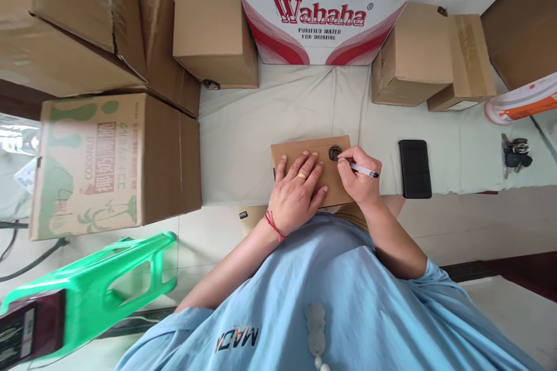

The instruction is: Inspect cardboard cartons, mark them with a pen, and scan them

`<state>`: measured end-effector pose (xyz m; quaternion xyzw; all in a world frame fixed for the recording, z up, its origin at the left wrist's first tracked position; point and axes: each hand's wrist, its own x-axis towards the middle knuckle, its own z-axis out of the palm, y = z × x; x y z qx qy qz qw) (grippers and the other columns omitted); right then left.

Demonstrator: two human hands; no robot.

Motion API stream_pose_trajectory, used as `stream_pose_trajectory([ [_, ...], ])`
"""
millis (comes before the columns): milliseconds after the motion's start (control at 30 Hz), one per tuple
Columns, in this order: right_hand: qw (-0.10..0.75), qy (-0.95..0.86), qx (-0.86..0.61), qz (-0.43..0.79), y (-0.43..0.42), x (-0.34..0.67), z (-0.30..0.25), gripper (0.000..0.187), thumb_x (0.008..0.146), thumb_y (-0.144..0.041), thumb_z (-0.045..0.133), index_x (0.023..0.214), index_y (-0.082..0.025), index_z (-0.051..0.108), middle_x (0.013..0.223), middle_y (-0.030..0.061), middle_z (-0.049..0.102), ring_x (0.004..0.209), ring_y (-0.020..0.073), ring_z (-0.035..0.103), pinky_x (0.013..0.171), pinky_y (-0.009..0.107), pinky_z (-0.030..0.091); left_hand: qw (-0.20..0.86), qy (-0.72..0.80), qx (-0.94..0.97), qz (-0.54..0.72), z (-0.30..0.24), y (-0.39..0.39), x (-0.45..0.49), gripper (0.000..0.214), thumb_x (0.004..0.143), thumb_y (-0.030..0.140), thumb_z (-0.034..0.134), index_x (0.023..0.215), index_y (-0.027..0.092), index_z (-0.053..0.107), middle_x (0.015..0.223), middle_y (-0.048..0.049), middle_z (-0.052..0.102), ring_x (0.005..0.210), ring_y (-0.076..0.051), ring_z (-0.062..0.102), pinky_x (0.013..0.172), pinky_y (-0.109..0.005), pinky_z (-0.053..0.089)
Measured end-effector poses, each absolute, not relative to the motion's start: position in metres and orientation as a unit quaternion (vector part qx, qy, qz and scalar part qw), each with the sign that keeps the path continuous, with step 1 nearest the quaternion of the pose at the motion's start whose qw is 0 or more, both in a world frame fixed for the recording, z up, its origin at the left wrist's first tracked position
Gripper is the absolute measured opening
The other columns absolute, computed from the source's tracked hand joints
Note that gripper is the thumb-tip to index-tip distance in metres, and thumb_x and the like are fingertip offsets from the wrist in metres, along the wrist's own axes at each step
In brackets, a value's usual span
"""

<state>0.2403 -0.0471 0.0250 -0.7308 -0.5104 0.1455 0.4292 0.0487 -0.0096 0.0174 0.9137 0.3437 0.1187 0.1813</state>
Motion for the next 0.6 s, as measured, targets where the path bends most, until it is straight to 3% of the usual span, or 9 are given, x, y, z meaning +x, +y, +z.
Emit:
stream_pose_trajectory([
  [133, 0.434, -0.485, -0.75, 0.123, -0.0487, 0.2394, 0.024, 0.015, 0.088, -0.031, 0.054, 0.074, -0.027, 0.058, 0.058, -0.003, 0.06, 0.053, 0.0154, 0.05, 0.059, 0.03, 0.045, 0.188, 0.342, 0.913, 0.119, 0.0178, -0.0094, 0.0481, 0.054, 0.112, 0.042, 0.051, 0.161, 0.02, 0.06, 0.172, -0.0159, 0.055, 0.163, -0.038, 0.047, 0.139, -0.069, 0.023],
  [400, 0.452, -0.475, -0.74, 0.151, -0.0451, 0.2417, 0.0219, 0.019, 0.098, -0.039, 0.057, 0.091, -0.024, 0.068, 0.078, 0.0022, 0.076, 0.062, 0.0164, 0.063, 0.066, 0.031, 0.052, 0.186, 0.341, 0.914, 0.12, 0.0188, -0.0094, 0.0482, 0.053, 0.113, 0.043, 0.05, 0.158, 0.018, 0.062, 0.171, -0.0155, 0.055, 0.162, -0.038, 0.048, 0.138, -0.069, 0.025],
  [600, 0.444, -0.464, -0.754, 0.135, -0.0446, 0.2409, 0.0193, 0.018, 0.098, -0.038, 0.055, 0.09, -0.025, 0.064, 0.075, 0.0012, 0.073, 0.06, 0.0165, 0.062, 0.065, 0.031, 0.052, 0.193, 0.339, 0.913, 0.122, 0.0193, -0.0089, 0.0477, 0.052, 0.113, 0.042, 0.051, 0.159, 0.02, 0.062, 0.172, -0.0147, 0.055, 0.162, -0.038, 0.049, 0.139, -0.069, 0.025],
])
